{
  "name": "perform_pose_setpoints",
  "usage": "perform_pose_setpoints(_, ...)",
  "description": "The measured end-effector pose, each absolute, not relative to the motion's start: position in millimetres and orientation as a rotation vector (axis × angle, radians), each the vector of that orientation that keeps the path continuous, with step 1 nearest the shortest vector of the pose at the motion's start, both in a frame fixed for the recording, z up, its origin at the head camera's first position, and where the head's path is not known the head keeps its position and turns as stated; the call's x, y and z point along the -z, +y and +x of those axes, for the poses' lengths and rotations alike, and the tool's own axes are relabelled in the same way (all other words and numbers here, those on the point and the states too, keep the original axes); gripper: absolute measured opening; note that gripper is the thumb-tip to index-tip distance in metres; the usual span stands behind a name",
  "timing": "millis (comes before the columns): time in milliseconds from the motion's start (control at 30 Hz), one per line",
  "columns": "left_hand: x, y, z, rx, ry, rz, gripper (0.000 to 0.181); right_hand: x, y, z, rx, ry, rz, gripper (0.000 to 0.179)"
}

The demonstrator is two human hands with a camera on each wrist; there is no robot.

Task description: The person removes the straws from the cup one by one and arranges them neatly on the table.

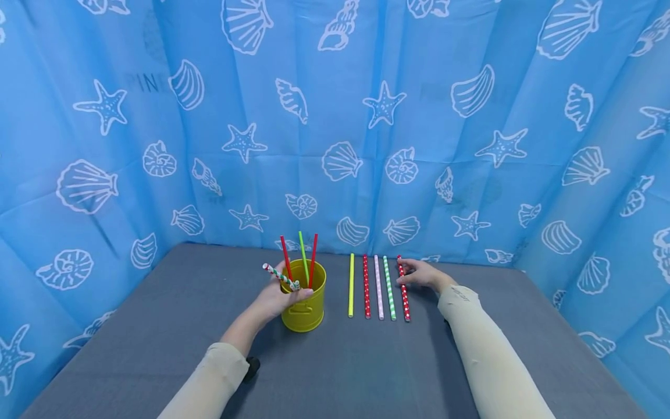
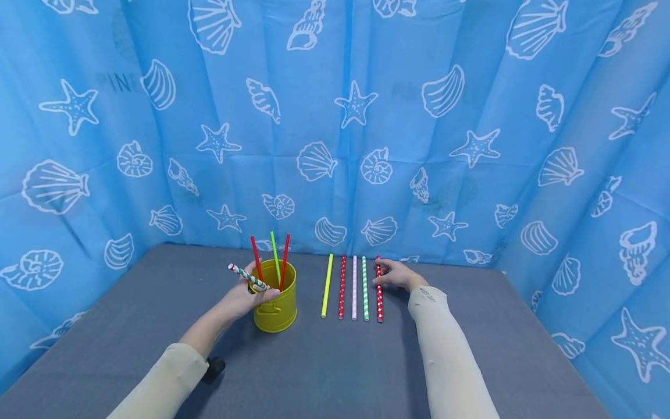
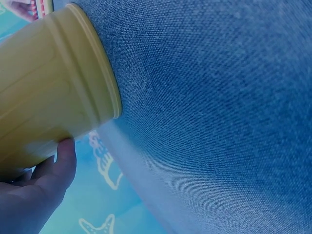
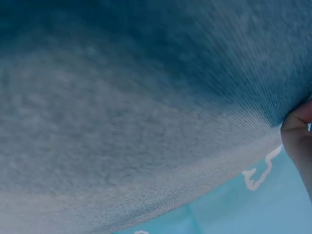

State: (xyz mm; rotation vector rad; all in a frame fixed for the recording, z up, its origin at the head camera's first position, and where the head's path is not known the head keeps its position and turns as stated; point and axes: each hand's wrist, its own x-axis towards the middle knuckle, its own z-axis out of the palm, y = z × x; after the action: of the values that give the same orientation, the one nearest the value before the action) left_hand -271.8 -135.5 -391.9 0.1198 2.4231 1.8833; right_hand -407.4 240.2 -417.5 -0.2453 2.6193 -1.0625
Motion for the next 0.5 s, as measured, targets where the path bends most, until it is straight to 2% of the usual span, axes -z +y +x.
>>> perform_pose_setpoints(333, 393.6, -137.9, -268.1, -1.869, 2.425, 0.136, 0.094, 424.4, 235.3, -406.8, 1.133, 2.554, -0.224, 0.079)
perform_pose_setpoints(500, 392.0, -136.1, -269.7, -1.872, 2.428, 0.140, 0.093, 421.0, 241.7, -401.3, 1.104, 2.581, -0.313, 0.079)
